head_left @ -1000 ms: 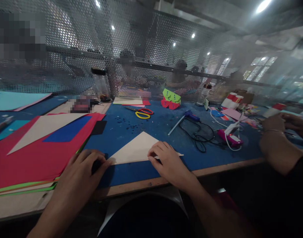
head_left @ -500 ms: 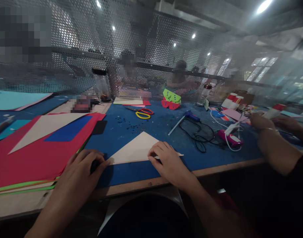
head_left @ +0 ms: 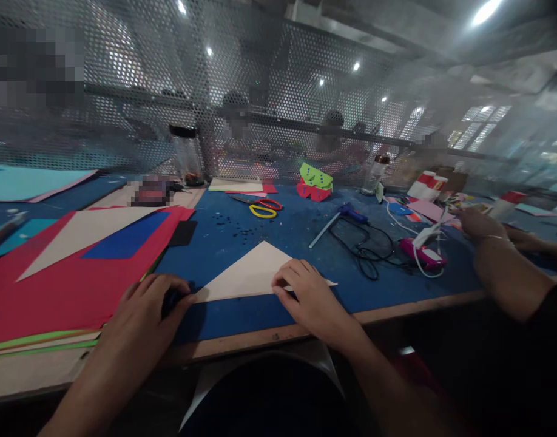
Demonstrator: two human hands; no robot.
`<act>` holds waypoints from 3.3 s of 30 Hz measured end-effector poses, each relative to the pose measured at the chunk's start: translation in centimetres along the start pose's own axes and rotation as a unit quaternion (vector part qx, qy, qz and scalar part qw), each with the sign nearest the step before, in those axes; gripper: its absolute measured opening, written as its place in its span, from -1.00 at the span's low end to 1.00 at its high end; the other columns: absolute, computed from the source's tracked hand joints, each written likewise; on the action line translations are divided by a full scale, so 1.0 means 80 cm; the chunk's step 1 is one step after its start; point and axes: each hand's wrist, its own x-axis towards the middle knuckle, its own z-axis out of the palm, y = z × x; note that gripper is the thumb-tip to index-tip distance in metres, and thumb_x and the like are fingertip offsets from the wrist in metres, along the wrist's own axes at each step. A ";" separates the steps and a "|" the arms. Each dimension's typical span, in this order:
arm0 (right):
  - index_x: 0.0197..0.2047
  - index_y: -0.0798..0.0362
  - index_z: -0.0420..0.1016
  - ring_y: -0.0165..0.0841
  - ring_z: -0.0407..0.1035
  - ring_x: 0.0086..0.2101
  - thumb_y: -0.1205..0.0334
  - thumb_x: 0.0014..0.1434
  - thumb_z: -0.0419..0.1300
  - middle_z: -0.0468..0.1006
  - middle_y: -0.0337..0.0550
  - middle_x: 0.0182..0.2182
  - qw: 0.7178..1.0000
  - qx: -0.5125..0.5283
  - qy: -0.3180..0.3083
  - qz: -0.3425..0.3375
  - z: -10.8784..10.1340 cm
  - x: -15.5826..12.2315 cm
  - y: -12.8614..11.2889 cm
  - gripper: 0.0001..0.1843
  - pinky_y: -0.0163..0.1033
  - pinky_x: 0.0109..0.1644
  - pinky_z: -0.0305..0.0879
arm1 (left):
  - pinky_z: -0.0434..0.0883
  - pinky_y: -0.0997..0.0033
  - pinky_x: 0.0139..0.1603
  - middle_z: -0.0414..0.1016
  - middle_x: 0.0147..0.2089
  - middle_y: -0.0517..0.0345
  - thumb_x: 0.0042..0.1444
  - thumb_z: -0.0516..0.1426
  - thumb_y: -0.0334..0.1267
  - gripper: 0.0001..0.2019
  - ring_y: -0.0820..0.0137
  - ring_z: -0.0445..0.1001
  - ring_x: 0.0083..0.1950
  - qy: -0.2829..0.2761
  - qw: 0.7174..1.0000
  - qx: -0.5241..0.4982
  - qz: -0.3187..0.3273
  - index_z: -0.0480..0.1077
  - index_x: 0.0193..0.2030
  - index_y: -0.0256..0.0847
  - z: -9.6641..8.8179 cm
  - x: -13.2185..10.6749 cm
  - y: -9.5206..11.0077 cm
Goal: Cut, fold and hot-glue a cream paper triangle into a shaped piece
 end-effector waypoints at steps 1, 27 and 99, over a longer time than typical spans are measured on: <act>-0.12 -0.01 0.53 -0.19 0.41 0.00 0.39 0.43 0.21 0.59 -0.11 -0.07 1.000 -0.001 -0.001 0.000 0.000 0.000 0.000 -0.88 -0.07 0.14 0.32 | 0.41 -0.21 0.23 0.56 0.07 -0.13 0.32 0.02 0.12 -0.66 -0.12 0.47 0.18 -0.006 1.000 0.002 -0.005 0.42 -0.08 -0.06 0.000 0.000 0.000; -0.13 0.04 0.54 -0.20 0.41 0.01 0.41 0.42 0.24 0.60 -0.11 -0.06 1.000 -0.008 -0.005 -0.004 0.001 0.001 0.000 -0.91 -0.07 0.15 0.30 | 0.32 0.13 -0.05 0.56 -0.18 0.06 0.37 0.11 -0.05 -0.73 0.10 0.41 -0.08 -0.009 0.995 0.018 0.096 0.50 -0.28 -0.09 0.031 0.009 0.086; -0.12 0.00 0.53 -0.20 0.42 0.00 0.39 0.44 0.20 0.60 -0.10 -0.07 1.000 -0.006 -0.003 -0.002 0.000 0.001 -0.001 -0.88 -0.06 0.14 0.34 | 0.37 -0.06 0.07 0.56 -0.08 -0.06 0.30 0.03 -0.01 -0.75 -0.01 0.47 -0.02 -0.013 0.998 0.047 0.036 0.43 -0.26 -0.05 0.003 0.005 0.046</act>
